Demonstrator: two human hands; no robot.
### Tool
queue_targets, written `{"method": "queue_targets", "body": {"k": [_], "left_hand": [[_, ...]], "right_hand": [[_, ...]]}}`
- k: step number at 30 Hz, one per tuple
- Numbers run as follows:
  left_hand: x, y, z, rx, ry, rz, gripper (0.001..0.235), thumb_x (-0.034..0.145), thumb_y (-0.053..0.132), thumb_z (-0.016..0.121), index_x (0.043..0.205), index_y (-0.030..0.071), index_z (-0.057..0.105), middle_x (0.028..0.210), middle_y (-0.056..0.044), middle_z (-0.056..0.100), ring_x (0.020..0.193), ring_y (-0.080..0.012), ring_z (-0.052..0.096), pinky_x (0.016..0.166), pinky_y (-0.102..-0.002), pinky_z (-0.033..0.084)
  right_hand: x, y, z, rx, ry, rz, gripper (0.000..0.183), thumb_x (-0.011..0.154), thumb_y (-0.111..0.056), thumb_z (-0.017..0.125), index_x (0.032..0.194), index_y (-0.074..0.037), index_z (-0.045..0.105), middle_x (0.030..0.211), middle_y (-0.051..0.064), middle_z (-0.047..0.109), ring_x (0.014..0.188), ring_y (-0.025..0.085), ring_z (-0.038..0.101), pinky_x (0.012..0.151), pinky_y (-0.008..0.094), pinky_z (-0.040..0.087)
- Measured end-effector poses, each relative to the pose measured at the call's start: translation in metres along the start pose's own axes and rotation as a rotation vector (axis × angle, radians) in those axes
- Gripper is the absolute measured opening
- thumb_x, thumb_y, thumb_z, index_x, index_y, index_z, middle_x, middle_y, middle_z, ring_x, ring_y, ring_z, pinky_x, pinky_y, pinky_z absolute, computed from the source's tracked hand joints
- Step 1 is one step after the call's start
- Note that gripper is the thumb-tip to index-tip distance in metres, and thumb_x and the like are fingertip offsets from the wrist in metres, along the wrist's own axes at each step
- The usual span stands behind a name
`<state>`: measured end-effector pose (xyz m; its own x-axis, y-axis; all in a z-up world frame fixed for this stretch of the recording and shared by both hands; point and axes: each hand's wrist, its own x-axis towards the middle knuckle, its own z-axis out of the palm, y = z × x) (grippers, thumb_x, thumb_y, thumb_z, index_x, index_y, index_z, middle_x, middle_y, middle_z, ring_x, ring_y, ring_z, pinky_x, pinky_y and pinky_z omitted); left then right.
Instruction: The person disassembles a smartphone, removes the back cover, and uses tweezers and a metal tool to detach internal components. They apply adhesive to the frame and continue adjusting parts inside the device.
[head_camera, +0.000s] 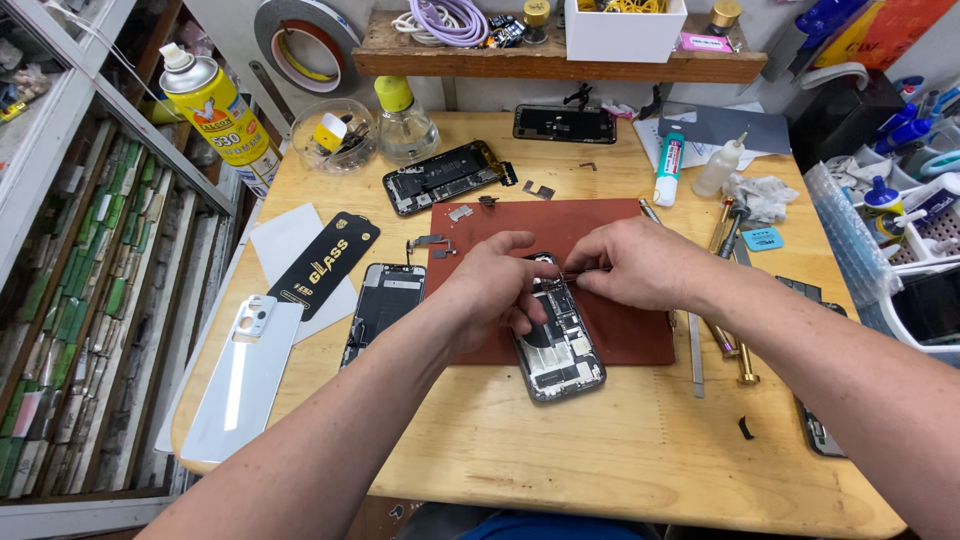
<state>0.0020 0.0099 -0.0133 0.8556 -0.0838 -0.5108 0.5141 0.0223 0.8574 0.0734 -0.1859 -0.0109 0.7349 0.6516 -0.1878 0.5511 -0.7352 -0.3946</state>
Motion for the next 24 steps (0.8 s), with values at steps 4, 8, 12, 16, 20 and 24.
{"method": "queue_targets", "body": {"k": [4, 8, 12, 16, 20, 24], "left_hand": [[0.001, 0.002, -0.002, -0.011, 0.005, -0.015, 0.068, 0.095, 0.003, 0.053, 0.157, 0.012, 0.027, 0.124, -0.012, 0.07, 0.057, -0.0143, 0.061, 0.045, -0.027, 0.05], [-0.003, 0.004, -0.004, 0.025, 0.029, -0.03, 0.067, 0.096, 0.006, 0.052, 0.158, 0.012, 0.027, 0.121, -0.013, 0.071, 0.056, -0.0134, 0.061, 0.045, -0.027, 0.052], [-0.01, 0.004, -0.002, 0.085, 0.099, -0.053, 0.066, 0.097, 0.006, 0.049, 0.158, 0.014, 0.027, 0.118, -0.012, 0.071, 0.056, -0.0118, 0.061, 0.045, -0.027, 0.053], [-0.019, 0.001, 0.005, 0.085, 0.133, -0.055, 0.066, 0.096, 0.008, 0.056, 0.157, 0.014, 0.031, 0.107, -0.015, 0.07, 0.054, -0.0135, 0.062, 0.042, -0.028, 0.05], [-0.024, -0.002, 0.01, 0.093, 0.145, -0.041, 0.067, 0.096, 0.01, 0.056, 0.157, 0.014, 0.03, 0.098, -0.015, 0.071, 0.054, -0.0136, 0.062, 0.042, -0.028, 0.051], [-0.024, -0.003, 0.01, 0.088, 0.143, -0.027, 0.067, 0.096, 0.01, 0.056, 0.158, 0.014, 0.029, 0.097, -0.014, 0.071, 0.054, -0.0141, 0.063, 0.043, -0.029, 0.052]], "right_hand": [[0.004, -0.003, -0.004, -0.001, -0.062, 0.056, 0.028, 0.084, -0.022, 0.073, 0.111, -0.018, 0.078, 0.101, 0.007, 0.08, 0.093, 0.021, 0.077, 0.087, 0.034, 0.059], [0.005, -0.005, -0.009, -0.023, -0.093, 0.077, 0.027, 0.085, -0.023, 0.072, 0.111, -0.019, 0.078, 0.102, 0.005, 0.08, 0.094, 0.02, 0.076, 0.088, 0.034, 0.058], [0.005, -0.004, -0.01, -0.018, -0.106, 0.091, 0.028, 0.086, -0.024, 0.072, 0.113, -0.019, 0.078, 0.103, 0.005, 0.08, 0.095, 0.02, 0.076, 0.088, 0.034, 0.058], [0.005, -0.002, -0.008, 0.004, -0.092, 0.051, 0.029, 0.085, -0.023, 0.073, 0.113, -0.018, 0.078, 0.102, 0.005, 0.081, 0.094, 0.02, 0.076, 0.088, 0.034, 0.059], [0.006, 0.0, -0.006, 0.017, -0.078, 0.049, 0.028, 0.085, -0.023, 0.074, 0.112, -0.018, 0.078, 0.103, 0.005, 0.08, 0.094, 0.02, 0.076, 0.087, 0.034, 0.058], [0.006, -0.001, -0.004, 0.046, -0.071, 0.058, 0.028, 0.085, -0.022, 0.073, 0.112, -0.018, 0.078, 0.102, 0.005, 0.081, 0.094, 0.02, 0.077, 0.087, 0.034, 0.059]]}}
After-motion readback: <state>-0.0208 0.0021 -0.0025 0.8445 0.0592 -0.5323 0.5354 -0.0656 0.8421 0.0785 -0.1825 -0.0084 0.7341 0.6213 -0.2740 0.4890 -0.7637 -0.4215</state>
